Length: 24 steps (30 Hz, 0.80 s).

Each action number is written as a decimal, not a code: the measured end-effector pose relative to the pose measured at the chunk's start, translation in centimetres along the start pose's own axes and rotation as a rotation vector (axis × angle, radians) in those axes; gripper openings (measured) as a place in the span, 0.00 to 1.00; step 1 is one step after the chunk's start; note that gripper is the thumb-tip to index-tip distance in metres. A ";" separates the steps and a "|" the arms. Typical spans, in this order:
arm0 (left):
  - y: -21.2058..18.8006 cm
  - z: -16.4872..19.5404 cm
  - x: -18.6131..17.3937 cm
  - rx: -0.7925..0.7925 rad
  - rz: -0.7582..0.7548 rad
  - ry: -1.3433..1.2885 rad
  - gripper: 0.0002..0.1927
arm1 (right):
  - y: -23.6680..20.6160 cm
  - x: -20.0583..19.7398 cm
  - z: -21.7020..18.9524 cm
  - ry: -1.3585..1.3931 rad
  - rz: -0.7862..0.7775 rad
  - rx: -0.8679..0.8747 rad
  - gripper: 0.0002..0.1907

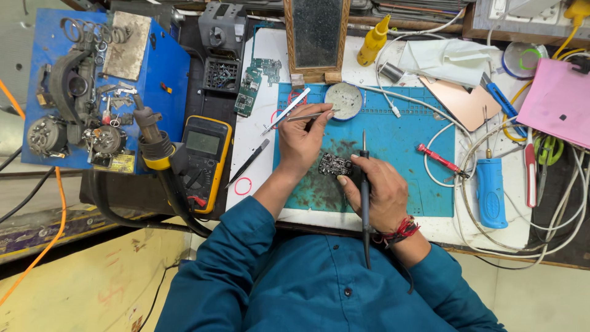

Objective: The person solders components on a small circuit board at a cluttered electronics workbench. They hold the board steady with tweezers in one hand while applying a soldering iron to the board with the other, repeatedly repositioning the board and working on different points across its surface.

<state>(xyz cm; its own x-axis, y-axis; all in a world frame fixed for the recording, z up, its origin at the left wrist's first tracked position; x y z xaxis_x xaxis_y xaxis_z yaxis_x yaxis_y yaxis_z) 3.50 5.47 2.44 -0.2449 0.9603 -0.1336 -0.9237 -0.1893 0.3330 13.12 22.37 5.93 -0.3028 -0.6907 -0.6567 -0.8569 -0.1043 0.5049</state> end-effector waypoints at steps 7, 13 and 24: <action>0.2 -0.2 0.5 0.008 -0.053 0.003 0.07 | 0.0 0.4 0.7 0.022 -0.010 -0.002 0.21; 0.2 -0.7 0.0 -0.065 -0.019 -0.074 0.06 | -1.4 0.8 2.3 0.243 0.008 0.209 0.22; -4.9 -1.5 -2.6 -0.287 0.005 -0.245 0.08 | -2.2 0.4 3.4 0.267 0.125 0.123 0.09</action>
<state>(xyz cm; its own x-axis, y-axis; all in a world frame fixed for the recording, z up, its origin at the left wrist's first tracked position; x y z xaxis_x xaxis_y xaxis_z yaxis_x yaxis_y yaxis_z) 8.22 3.59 -0.24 -0.2046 0.9731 0.1058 -0.9760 -0.2110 0.0530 13.45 24.81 2.66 -0.3025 -0.8579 -0.4153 -0.8688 0.0690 0.4904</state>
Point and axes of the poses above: each hand's wrist, its own y-axis towards the middle knuckle, its own x-axis out of the palm, z = x × y, the point moved 3 cm from there along y, towards the middle knuckle, and after that the axes turned 5 degrees about z, right-handed, at the moved point
